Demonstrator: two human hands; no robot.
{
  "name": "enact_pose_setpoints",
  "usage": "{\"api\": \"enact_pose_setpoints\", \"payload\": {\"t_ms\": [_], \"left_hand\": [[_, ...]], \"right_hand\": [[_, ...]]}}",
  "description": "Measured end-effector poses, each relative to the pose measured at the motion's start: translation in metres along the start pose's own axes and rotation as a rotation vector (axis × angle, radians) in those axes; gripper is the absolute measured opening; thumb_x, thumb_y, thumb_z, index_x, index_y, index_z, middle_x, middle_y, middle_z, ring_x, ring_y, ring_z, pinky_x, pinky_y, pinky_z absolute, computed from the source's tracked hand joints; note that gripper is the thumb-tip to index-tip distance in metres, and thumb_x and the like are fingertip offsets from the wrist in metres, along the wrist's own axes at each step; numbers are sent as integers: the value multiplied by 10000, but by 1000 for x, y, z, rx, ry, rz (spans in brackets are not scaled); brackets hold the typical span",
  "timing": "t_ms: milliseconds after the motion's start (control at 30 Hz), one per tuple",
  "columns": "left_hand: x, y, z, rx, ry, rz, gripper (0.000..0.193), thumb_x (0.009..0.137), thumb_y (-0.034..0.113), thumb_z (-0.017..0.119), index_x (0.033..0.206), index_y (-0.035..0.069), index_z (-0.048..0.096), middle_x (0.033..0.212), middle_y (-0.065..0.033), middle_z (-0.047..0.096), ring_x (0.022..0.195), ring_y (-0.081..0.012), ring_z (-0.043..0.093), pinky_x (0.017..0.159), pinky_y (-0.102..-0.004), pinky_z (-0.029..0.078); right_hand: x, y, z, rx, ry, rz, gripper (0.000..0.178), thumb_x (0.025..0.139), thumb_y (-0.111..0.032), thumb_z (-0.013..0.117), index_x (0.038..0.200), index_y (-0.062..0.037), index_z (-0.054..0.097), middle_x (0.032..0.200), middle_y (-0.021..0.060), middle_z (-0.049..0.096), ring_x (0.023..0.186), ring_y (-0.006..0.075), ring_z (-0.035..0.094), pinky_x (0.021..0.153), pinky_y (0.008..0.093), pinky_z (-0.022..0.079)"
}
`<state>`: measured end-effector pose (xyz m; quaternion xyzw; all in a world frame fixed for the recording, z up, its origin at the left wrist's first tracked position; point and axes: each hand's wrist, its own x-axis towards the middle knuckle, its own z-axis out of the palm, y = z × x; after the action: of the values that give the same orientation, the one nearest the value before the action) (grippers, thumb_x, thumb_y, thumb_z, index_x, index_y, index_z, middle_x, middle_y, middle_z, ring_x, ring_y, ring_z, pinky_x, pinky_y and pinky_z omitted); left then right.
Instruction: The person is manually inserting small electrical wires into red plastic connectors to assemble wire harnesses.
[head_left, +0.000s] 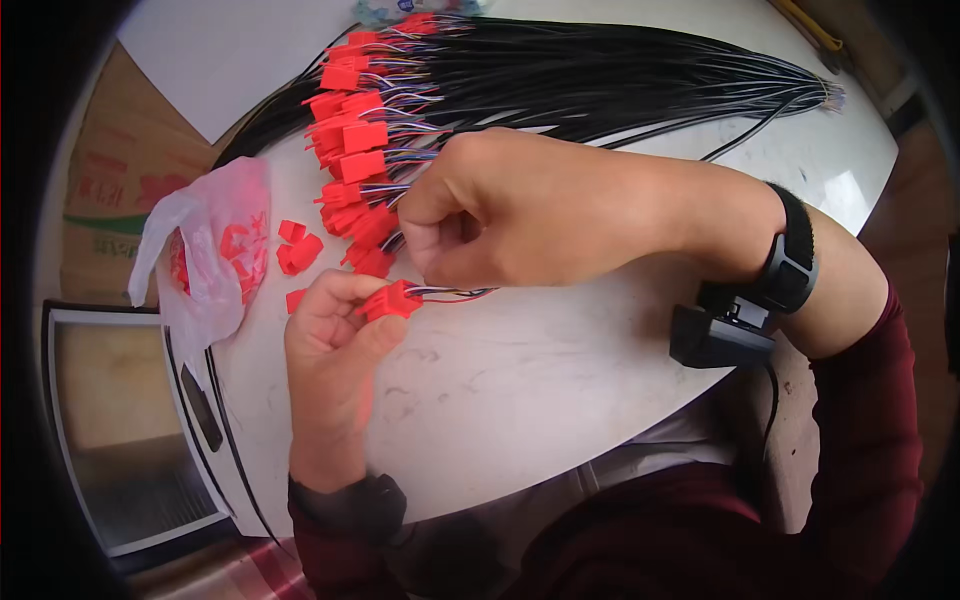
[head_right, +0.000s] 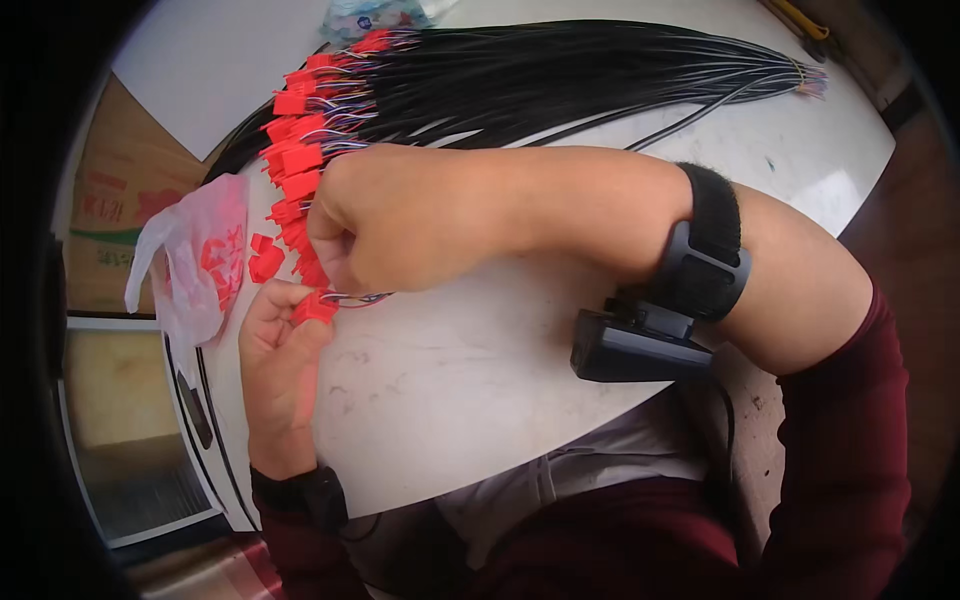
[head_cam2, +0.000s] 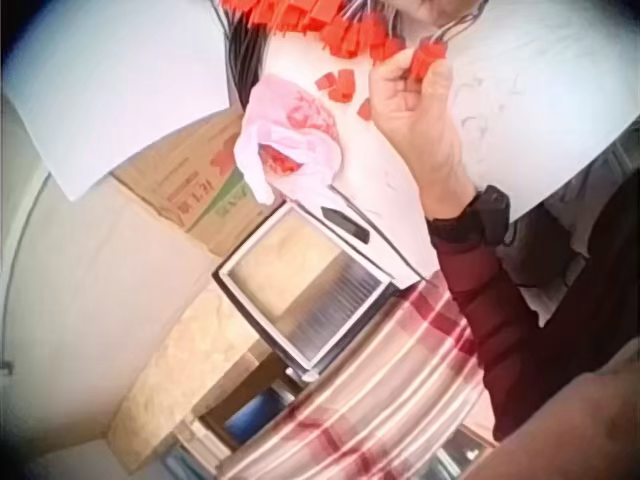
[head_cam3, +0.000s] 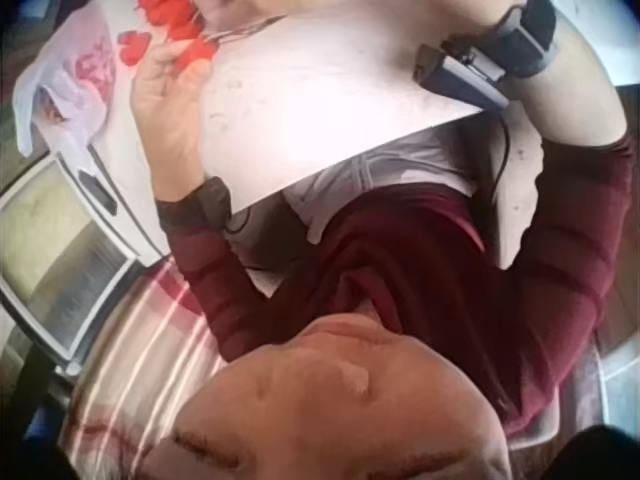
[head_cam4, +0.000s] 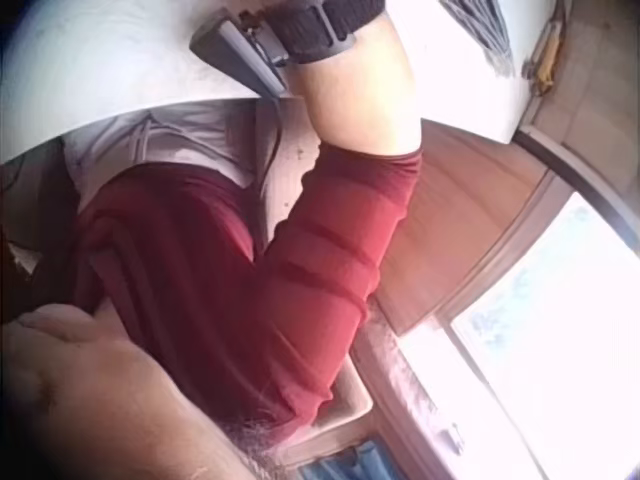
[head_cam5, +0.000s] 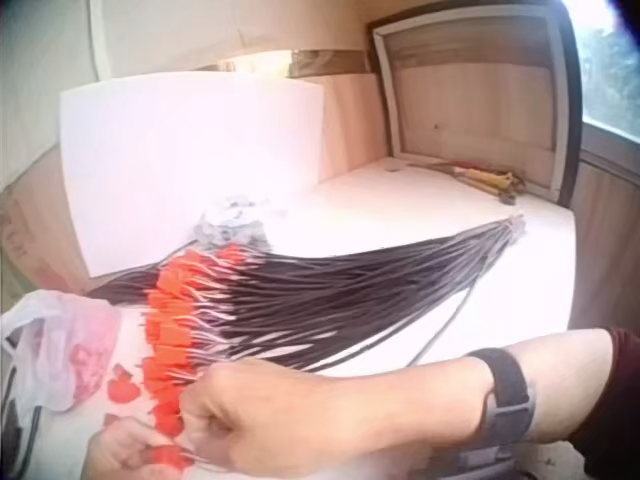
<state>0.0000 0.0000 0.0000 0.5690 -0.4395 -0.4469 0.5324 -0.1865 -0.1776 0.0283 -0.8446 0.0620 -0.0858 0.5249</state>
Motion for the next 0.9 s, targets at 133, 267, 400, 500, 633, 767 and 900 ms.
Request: {"api": "enact_pose_setpoints", "payload": {"t_ms": [133,267,400,500,633,767,900], "left_hand": [[-1,9,14,45,82,123,276,835,-36,730,1069,-13,586,1017,-72,627,907,-124,598,823,-270,487],[-2,11,23,297,221,402,297,803,-74,734,1057,-28,588,1008,-83,631,917,-142,611,824,-282,499],[-4,11,13,734,208,593,312,790,-91,732,1066,-27,602,1058,-112,619,938,-165,619,824,-300,507],[-6,7,15,536,184,410,325,803,-83,729,1098,-38,600,1091,-122,608,952,-168,621,840,-305,510],[-8,10,19,294,138,247,318,828,-71,719,1119,-56,592,1091,-123,605,968,-170,617,867,-304,505],[-6,11,18,246,62,256,305,857,-75,691,1142,-71,583,1110,-129,602,1000,-166,611,916,-299,488],[-3,8,20,159,43,269,339,863,-83,680,1187,-67,579,1125,-136,608,1005,-169,613,939,-300,482]], "right_hand": [[0,-1,-3,88,19,-9,105,880,-62,615,815,20,621,695,48,617,655,119,558,626,290,461],[2,1,1,84,72,-160,71,866,-49,641,838,12,618,736,56,624,685,142,587,625,295,469],[1,0,5,-285,212,-520,151,783,-13,702,911,-18,623,813,92,599,763,296,612,668,363,488],[0,0,10,-466,279,-552,209,758,-24,723,942,-37,625,852,88,591,815,301,603,734,399,484],[-1,2,10,-441,257,-539,212,771,-49,729,957,-50,629,890,83,590,849,297,602,773,414,472],[2,7,10,-385,267,-552,187,780,-51,734,936,-32,631,862,95,601,827,305,608,737,411,484],[4,13,10,-225,188,-437,122,802,-22,707,886,-3,621,780,120,600,758,322,607,676,407,490]]}}
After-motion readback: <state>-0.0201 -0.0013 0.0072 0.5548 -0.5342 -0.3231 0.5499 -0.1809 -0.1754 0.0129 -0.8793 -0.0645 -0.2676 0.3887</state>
